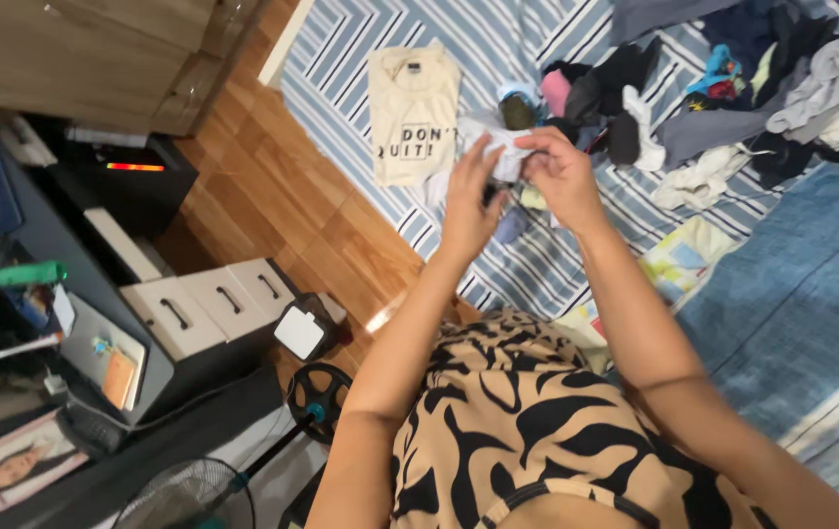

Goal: The person folds and sorts various small clothing items, including socks and underwear, by hand on a bed.

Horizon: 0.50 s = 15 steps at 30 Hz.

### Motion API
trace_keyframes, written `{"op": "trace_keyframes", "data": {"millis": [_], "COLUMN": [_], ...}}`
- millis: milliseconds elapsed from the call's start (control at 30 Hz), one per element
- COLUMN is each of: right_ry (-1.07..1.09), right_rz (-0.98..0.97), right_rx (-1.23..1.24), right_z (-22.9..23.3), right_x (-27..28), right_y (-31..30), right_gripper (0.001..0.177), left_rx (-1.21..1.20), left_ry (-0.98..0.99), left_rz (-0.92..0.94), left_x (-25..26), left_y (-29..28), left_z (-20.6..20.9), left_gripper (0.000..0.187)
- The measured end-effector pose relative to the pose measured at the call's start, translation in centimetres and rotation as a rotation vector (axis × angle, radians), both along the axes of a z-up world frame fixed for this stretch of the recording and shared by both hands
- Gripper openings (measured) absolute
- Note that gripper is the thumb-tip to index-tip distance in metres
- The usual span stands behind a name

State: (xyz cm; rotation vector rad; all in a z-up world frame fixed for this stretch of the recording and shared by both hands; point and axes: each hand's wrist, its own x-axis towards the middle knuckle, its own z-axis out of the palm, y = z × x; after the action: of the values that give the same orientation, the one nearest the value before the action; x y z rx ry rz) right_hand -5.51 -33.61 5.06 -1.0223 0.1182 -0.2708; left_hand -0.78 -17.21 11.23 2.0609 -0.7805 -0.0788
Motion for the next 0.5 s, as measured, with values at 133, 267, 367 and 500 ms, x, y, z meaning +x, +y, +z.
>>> {"op": "trace_keyframes", "data": {"millis": [133,267,367,500], "right_ry": [-0.084,-0.212,-0.222,0.004], "right_rz": [0.000,-0.233,-0.128,0.280], "right_rx": [-0.321,-1.014,-0.969,-0.580], "right_z": [6.6,10.9,11.8,12.2], "right_x": [0.8,1.9,2.7,3.5], "right_y": [2.5,4.9,7.1,10.2], "right_gripper": [0.020,0.021,0.018,0.014], "left_rx": [0.143,-0.071,-0.167,-0.329], "left_ry": [-0.038,0.109,0.114,0.314], "left_rz": [0.269,0.326,0.339,0.419], "left_x": [0.8,1.0,0.3,-0.3], "left_y": [3.8,8.5,12.0,15.9], "left_z": [1.7,3.2,3.0,2.2], "left_gripper": [0.027,0.020,0.016,0.015]}}
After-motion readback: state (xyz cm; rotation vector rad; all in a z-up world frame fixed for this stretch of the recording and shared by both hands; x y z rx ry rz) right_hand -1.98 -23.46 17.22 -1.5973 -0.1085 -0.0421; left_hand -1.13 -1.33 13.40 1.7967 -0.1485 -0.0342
